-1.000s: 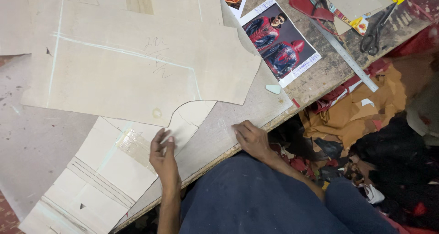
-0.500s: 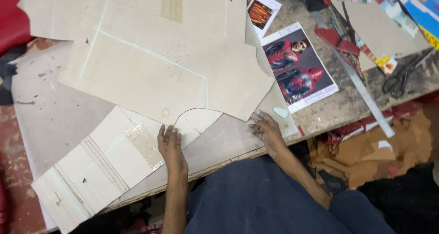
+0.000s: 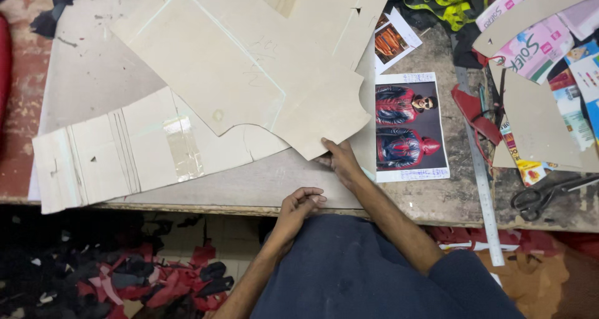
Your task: The person arranges large paper pattern pieces on a work table, aligning and smoothing them, and marks lines on a pattern with a small chalk piece. They then lift a red leather hide, spread it flat over the table, and smooth it out over the patterns.
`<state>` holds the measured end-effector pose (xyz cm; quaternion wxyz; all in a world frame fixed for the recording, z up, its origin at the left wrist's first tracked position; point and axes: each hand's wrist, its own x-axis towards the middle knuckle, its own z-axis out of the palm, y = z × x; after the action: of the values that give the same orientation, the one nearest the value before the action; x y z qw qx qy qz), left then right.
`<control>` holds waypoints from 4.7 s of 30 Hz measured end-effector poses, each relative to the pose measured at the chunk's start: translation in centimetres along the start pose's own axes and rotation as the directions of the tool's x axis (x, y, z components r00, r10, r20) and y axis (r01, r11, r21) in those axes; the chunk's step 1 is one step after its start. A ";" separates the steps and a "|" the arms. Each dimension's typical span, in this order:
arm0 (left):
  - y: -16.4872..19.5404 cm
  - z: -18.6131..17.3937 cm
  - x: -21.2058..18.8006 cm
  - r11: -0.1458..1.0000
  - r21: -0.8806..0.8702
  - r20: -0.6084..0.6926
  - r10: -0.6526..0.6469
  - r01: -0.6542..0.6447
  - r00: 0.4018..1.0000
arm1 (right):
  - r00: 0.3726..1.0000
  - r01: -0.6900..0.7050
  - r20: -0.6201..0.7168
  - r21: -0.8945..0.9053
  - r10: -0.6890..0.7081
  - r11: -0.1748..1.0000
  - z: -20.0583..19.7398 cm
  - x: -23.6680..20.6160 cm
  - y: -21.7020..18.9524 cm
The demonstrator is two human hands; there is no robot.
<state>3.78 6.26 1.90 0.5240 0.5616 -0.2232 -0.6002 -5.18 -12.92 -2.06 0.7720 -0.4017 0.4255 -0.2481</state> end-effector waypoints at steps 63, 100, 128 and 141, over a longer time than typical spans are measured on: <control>-4.0 5.0 7.2 0.963 0.180 -0.233 0.240 -0.201 0.942 | 0.981 -0.063 0.184 -0.008 0.064 0.998 -6.5 5.0 -2.5; -4.1 5.7 7.8 0.968 0.201 -0.227 0.198 -0.153 0.954 | 0.928 0.312 0.273 -0.191 -0.255 0.931 -7.6 7.6 0.9; -2.1 6.6 9.3 0.977 0.115 -0.250 0.202 -0.179 0.947 | 0.973 -0.026 0.230 -0.040 0.035 0.999 -9.8 1.7 -2.6; -1.2 7.6 8.6 0.991 0.063 -0.240 0.126 -0.114 0.962 | 0.720 -0.023 -0.219 -0.956 -0.658 0.293 -21.0 -10.6 -4.7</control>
<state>-2.01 -3.29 -0.87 0.5692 0.6289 -0.2053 -0.4882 -28.82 -16.43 0.06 0.1671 -0.7417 0.6051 -0.2362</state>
